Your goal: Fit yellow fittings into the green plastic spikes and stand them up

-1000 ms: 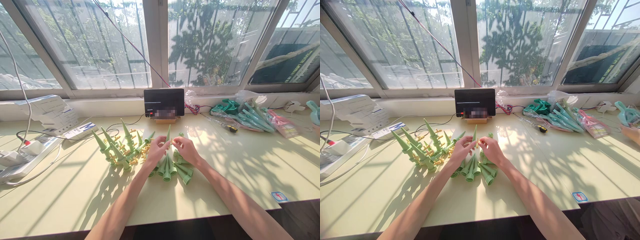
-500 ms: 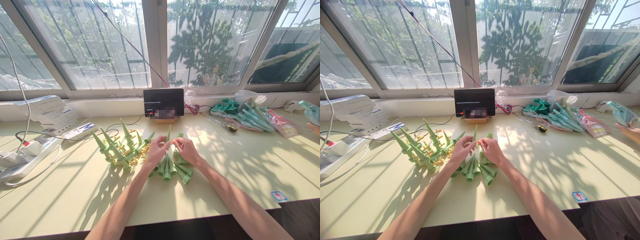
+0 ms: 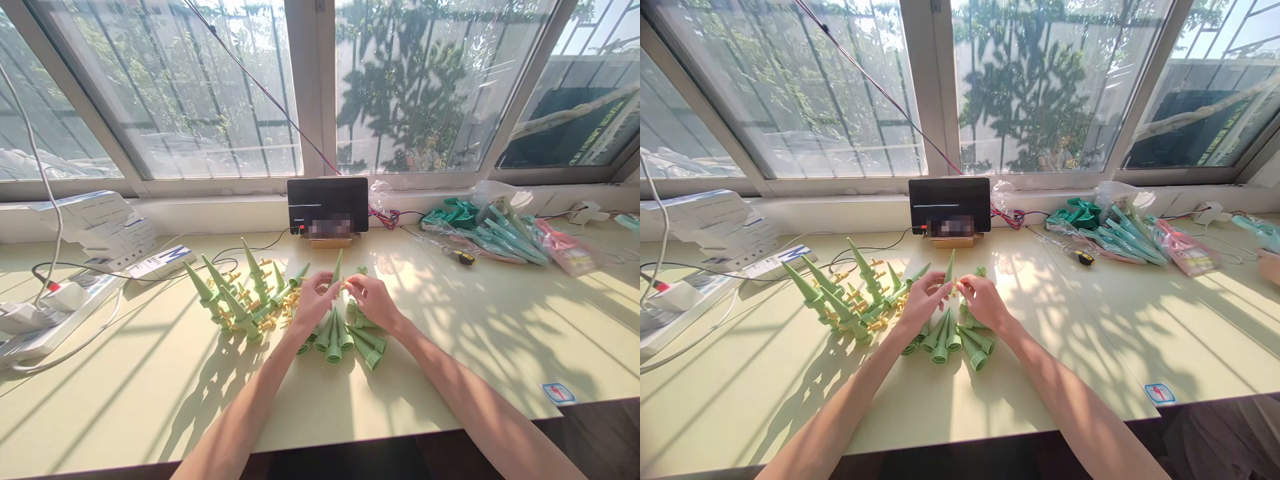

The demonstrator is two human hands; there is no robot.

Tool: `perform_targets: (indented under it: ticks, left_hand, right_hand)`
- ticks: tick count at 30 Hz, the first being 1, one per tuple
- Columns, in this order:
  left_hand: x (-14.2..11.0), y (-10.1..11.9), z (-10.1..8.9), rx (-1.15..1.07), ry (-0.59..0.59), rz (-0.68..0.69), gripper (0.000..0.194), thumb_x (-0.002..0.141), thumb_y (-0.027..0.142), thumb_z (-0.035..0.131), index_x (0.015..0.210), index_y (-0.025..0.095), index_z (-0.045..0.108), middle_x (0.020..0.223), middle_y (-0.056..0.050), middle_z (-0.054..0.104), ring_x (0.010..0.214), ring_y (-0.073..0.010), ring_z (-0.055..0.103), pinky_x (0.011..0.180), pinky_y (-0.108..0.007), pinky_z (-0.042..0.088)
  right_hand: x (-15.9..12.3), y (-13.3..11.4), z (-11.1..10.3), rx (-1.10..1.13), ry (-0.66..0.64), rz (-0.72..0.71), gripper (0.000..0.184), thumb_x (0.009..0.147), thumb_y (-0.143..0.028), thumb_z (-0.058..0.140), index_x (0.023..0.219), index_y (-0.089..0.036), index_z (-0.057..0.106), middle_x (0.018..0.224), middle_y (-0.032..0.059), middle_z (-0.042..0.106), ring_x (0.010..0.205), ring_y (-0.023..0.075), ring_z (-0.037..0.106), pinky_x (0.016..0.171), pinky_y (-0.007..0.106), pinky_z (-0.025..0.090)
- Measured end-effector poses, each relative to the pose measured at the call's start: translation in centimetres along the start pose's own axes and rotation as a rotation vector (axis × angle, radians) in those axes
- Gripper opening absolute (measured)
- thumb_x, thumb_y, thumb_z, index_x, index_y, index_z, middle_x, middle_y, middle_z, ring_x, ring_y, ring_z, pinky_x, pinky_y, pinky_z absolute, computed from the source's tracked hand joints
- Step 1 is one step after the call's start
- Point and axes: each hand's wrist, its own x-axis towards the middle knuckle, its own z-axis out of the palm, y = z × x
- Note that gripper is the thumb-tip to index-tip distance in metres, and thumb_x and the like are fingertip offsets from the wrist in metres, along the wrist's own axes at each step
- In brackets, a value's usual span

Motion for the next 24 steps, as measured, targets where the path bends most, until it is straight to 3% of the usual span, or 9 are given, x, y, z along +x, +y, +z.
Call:
perform_targets:
  ticks: [10,19,24]
  left_hand:
    - [0.04,-0.26,0.04,0.006,-0.013,0.029,0.034,0.077,0.041,0.067,0.102,0.017,0.062,0.104,-0.009,0.064,0.065,-0.0127,0.060,0.041,-0.020,0.044]
    - [-0.01,0.05,0.03,0.014,-0.003,0.022,0.036,0.076,0.042,0.067,0.100,0.016,0.063,0.104,-0.010,0.066,0.067,-0.0144,0.062,0.041,-0.020,0.045]
    - [0.05,-0.12,0.02,0.017,-0.002,0.015,0.036,0.077,0.042,0.067,0.101,0.016,0.062,0.103,-0.010,0.066,0.065,-0.0137,0.061,0.042,-0.021,0.046]
  right_hand:
    - [0.05,-0.32,-0.24,-0.085,-0.008,0.000,0.039,0.098,-0.034,0.039,0.069,-0.017,0.059,0.060,0.0001,0.056,0.053,0.0112,0.043,0.053,0.025,0.033]
    - [0.05,-0.37,-0.01,0.047,0.041,0.019,0.018,0.091,-0.034,0.053,0.098,-0.019,0.060,0.082,0.0038,0.065,0.062,0.0134,0.055,0.058,0.026,0.044]
    - [0.05,-0.25,0.05,0.057,0.024,0.027,0.016,0.092,-0.034,0.051,0.092,-0.020,0.060,0.080,0.0034,0.064,0.065,0.0141,0.055,0.058,0.026,0.043]
